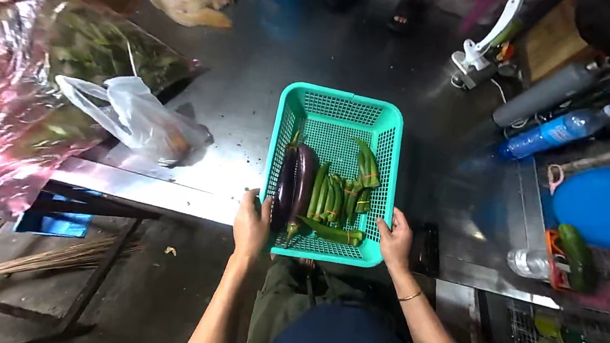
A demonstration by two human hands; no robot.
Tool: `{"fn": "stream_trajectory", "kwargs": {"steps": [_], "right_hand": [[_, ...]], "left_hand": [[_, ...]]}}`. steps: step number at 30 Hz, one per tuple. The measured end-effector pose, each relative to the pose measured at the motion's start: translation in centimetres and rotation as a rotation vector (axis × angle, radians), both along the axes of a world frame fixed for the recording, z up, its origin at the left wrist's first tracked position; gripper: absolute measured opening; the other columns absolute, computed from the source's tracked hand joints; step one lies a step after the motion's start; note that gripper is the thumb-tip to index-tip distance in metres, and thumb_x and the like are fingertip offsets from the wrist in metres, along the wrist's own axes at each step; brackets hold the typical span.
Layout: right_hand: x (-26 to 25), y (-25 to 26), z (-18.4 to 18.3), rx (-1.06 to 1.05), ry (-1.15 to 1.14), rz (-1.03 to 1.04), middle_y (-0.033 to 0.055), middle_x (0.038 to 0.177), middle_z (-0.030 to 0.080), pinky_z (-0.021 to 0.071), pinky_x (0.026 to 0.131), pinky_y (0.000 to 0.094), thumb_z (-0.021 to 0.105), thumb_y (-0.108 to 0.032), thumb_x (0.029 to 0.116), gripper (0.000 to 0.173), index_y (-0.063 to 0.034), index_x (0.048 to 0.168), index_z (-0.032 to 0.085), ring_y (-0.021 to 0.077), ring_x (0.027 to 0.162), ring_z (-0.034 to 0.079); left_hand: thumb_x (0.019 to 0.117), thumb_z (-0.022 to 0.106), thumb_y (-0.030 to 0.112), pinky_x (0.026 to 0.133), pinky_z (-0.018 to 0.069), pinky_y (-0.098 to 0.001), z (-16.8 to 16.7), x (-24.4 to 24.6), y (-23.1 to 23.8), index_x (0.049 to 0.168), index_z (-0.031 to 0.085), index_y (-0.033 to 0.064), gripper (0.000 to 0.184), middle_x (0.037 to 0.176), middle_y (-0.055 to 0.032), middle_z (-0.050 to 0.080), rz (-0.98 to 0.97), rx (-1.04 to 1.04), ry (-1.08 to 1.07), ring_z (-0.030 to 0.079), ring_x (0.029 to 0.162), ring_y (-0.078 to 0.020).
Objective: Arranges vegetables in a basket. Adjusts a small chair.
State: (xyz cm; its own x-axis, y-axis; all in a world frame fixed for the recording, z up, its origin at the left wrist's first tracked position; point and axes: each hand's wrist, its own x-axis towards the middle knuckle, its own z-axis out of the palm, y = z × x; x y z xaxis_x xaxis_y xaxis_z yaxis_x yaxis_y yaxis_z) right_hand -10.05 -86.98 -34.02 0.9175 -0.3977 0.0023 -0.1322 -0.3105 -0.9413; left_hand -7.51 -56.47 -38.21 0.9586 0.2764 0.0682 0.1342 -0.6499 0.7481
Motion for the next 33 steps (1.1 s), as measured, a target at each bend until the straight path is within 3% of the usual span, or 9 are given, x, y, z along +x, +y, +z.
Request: {"fn": "stream_trajectory", "kwargs": {"steps": [10, 16, 20, 22, 24, 27, 29, 31, 33], "right_hand": [[0.7, 0.1, 0.2, 0.051, 0.045, 0.015, 0.0140, 0.099, 0.072, 0.0585, 0.079, 0.0229, 0.060, 0.000, 0.0952, 0.034, 0.0091, 0.128, 0.060, 0.0082, 0.085, 0.070], [3.5, -0.6, 0.5, 0.087, 0.225, 0.046, 0.0188, 0.113, 0.071, 0.0585, 0.090, 0.0371, 0.061, 0.000, 0.0959, 0.038, 0.0051, 0.133, 0.059, 0.0207, 0.099, 0.071], [4.4, -1.3, -0.1, 0.016, 0.292, 0.070, 0.0192, 0.119, 0.070, 0.0561, 0.096, 0.0409, 0.062, -0.005, 0.0974, 0.040, 0.0014, 0.137, 0.058, 0.0240, 0.108, 0.069], [4.5, -1.4, -0.5, -0.014, 0.317, 0.064, 0.0192, 0.123, 0.069, 0.0545, 0.100, 0.0427, 0.062, -0.009, 0.0978, 0.043, -0.0001, 0.139, 0.058, 0.0256, 0.112, 0.068], [4.7, -1.4, -0.9, -0.047, 0.342, 0.050, 0.0185, 0.125, 0.068, 0.0533, 0.103, 0.0446, 0.063, -0.013, 0.0982, 0.044, -0.0021, 0.141, 0.057, 0.0267, 0.116, 0.067], [5.1, -1.7, -1.1, -0.111, 0.386, 0.024, 0.0173, 0.128, 0.068, 0.0520, 0.105, 0.0480, 0.064, -0.019, 0.0981, 0.046, -0.0064, 0.142, 0.058, 0.0277, 0.119, 0.066], [5.0, -1.3, -0.8, -0.146, 0.439, 0.009, 0.0159, 0.132, 0.067, 0.0504, 0.107, 0.0503, 0.064, -0.024, 0.0989, 0.050, -0.0109, 0.146, 0.055, 0.0284, 0.123, 0.064], [5.1, -0.9, -0.6, -0.202, 0.458, -0.013, 0.0135, 0.135, 0.066, 0.0503, 0.107, 0.0523, 0.064, -0.027, 0.0985, 0.054, -0.0172, 0.151, 0.052, 0.0289, 0.124, 0.064], [5.1, -0.6, -0.3, -0.299, 0.453, -0.020, 0.0113, 0.136, 0.066, 0.0517, 0.104, 0.0553, 0.063, -0.027, 0.0980, 0.058, -0.0254, 0.154, 0.047, 0.0305, 0.123, 0.065]], "left_hand": [[0.1047, 0.057, 0.039, 0.070, 0.0546, -0.0573, -0.1, 0.9, 0.5, 0.132, 0.059, 0.0133, 0.037, 0.091, -0.0127, 0.066, 0.009, -0.043, 0.076, 0.065, 0.076, -0.0294], [0.1026, 0.060, 0.027, 0.071, 0.0567, -0.0475, -3.4, 4.9, 2.3, 0.130, 0.056, 0.0009, 0.039, 0.095, -0.0162, 0.066, -0.076, -0.147, 0.052, 0.065, 0.077, -0.0253], [0.1016, 0.061, 0.031, 0.070, 0.0565, -0.0507, -6.1, 6.2, 3.0, 0.128, 0.059, 0.0035, 0.038, 0.094, -0.0157, 0.065, -0.081, -0.109, 0.003, 0.064, 0.077, -0.0268], [0.1011, 0.062, 0.030, 0.077, 0.0571, -0.0532, -7.0, 6.5, 3.3, 0.129, 0.059, 0.0035, 0.038, 0.102, -0.0179, 0.066, -0.101, -0.108, -0.012, 0.066, 0.086, -0.0291], [0.1006, 0.061, 0.027, 0.084, 0.0575, -0.0529, -7.9, 7.0, 3.4, 0.141, 0.053, 0.0063, 0.046, 0.116, -0.0193, 0.066, -0.137, -0.129, -0.034, 0.067, 0.096, -0.0299], [0.0990, 0.062, 0.020, 0.094, 0.0552, -0.0537, -9.2, 7.8, 3.5, 0.160, 0.029, 0.0147, 0.070, 0.140, -0.0223, 0.057, -0.232, -0.153, -0.086, 0.064, 0.114, -0.0339], [0.0958, 0.066, 0.018, 0.102, 0.0511, -0.0575, -8.5, 7.8, 3.9, 0.165, 0.016, 0.0176, 0.086, 0.154, -0.0220, 0.044, -0.289, -0.039, -0.115, 0.056, 0.129, -0.0385], [0.0908, 0.073, 0.025, 0.106, 0.0470, -0.0601, -6.7, 7.6, 3.7, 0.164, 0.021, 0.0161, 0.090, 0.163, -0.0236, 0.028, -0.331, 0.198, -0.181, 0.044, 0.141, -0.0430], [0.0884, 0.074, 0.029, 0.117, 0.0346, -0.0587, -4.5, 7.7, 3.1, 0.159, 0.037, 0.0143, 0.080, 0.166, -0.0258, 0.021, -0.454, 0.404, -0.284, 0.026, 0.152, -0.0441]]}}
